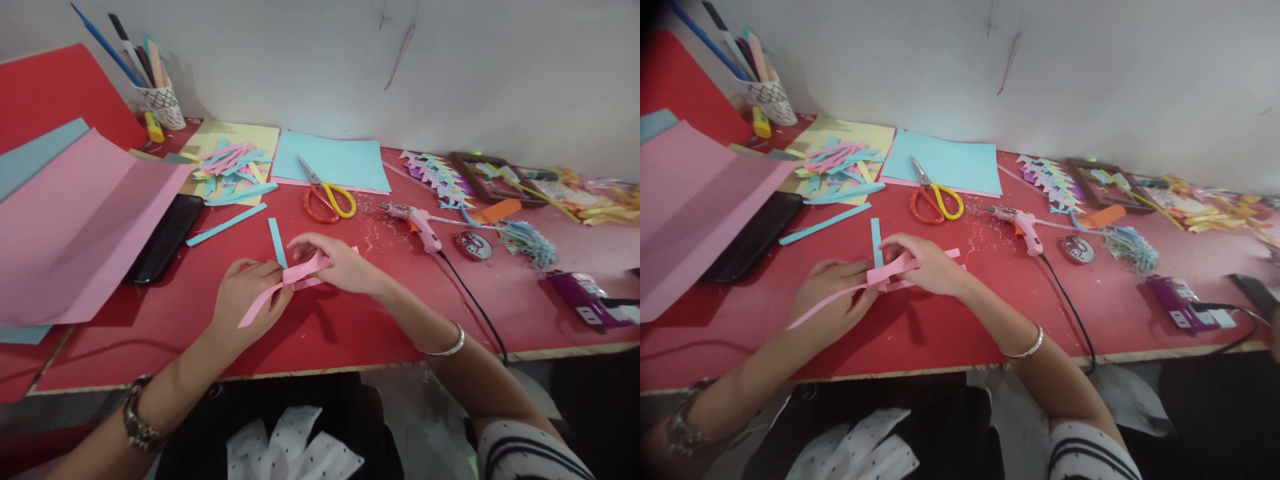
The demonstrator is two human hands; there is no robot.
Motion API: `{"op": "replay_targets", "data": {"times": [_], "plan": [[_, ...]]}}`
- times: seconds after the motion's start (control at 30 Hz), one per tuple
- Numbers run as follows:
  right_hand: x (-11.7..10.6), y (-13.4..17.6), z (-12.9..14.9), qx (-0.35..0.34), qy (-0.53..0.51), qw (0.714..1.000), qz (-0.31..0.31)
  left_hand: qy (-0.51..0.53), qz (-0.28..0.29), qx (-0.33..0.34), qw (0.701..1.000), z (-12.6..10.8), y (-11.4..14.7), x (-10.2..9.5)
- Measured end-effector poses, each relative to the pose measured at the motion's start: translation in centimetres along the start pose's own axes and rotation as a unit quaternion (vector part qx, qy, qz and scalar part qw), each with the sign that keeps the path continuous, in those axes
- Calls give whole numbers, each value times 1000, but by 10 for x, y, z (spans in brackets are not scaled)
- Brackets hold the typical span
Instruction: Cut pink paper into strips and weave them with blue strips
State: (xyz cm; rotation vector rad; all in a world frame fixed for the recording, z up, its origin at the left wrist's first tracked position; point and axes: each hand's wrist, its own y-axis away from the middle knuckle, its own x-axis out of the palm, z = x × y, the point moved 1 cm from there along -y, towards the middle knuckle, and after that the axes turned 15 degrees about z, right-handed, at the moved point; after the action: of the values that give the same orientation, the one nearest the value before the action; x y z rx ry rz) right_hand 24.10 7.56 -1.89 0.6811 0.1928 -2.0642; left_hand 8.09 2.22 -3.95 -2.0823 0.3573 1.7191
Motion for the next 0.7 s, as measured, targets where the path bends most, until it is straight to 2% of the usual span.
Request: {"op": "replay_targets", "data": {"times": [0.13, 0.2, 0.3, 0.53, 0.6, 0.7], "plan": [[-7, 5, -4, 69, 206, 976, 20, 24, 12, -1, 1000, 0, 0, 0], [-7, 5, -3, 109, 251, 961, 36, 29, 19, -7, 999, 0, 0, -1], [-5, 3, 0, 120, 279, 952, 44, 27, 24, -2, 999, -1, 0, -2], [-9, 7, 2, 88, 265, 960, -14, 23, 13, 4, 1000, 0, 0, -1], [-11, 9, 1, 76, 222, 971, -43, 24, 6, 6, 1000, 0, 0, -1], [-11, 8, -1, 57, 99, 990, -82, 25, -4, 11, 1000, -1, 0, -1]]}}
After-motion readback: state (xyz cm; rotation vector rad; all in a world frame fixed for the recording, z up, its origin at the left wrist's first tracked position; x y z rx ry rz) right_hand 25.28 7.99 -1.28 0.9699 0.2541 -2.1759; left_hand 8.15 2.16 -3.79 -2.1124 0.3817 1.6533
